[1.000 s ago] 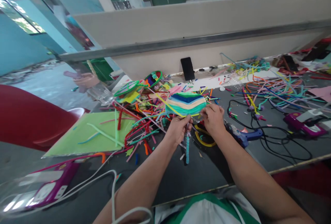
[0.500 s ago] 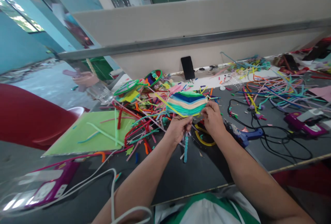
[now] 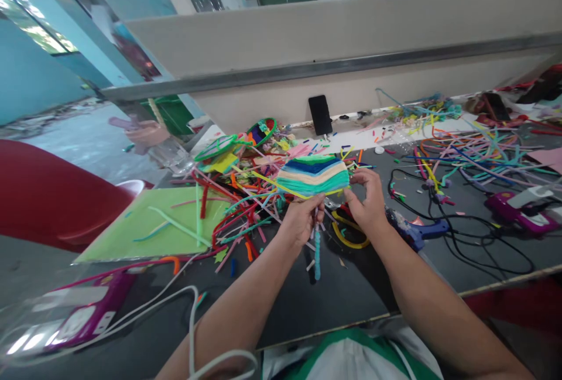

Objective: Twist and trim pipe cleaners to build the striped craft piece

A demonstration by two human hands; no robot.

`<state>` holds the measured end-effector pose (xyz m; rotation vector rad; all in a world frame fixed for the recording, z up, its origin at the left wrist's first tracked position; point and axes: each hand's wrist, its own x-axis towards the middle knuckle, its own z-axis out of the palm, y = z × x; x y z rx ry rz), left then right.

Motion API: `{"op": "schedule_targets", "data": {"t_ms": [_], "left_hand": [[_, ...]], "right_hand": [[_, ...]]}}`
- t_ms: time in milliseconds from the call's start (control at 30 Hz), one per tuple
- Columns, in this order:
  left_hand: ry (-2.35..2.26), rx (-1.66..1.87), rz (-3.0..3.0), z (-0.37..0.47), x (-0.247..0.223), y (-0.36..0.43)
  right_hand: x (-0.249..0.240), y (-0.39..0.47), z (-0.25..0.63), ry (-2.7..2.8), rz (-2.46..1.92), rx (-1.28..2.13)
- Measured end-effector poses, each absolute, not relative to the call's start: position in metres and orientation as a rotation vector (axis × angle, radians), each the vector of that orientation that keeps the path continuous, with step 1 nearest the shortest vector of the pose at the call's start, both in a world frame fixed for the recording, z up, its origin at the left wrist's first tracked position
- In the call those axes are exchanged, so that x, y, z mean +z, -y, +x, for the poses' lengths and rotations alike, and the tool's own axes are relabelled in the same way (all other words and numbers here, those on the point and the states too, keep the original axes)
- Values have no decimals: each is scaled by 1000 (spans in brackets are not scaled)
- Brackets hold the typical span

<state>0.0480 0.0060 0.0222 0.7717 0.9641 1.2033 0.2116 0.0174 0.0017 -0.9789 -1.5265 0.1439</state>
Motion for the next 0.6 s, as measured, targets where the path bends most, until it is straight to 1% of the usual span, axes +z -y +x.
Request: {"op": "schedule_targets", "data": {"t_ms": [267,600], "left_hand": [[-960,1184,784,46,19,-7],[-956,1175,817,46,19,-8]], "right_hand": [[-11,-23,204,1471,-1060,374],[-3,-22,213,1488,-1215,430]]}}
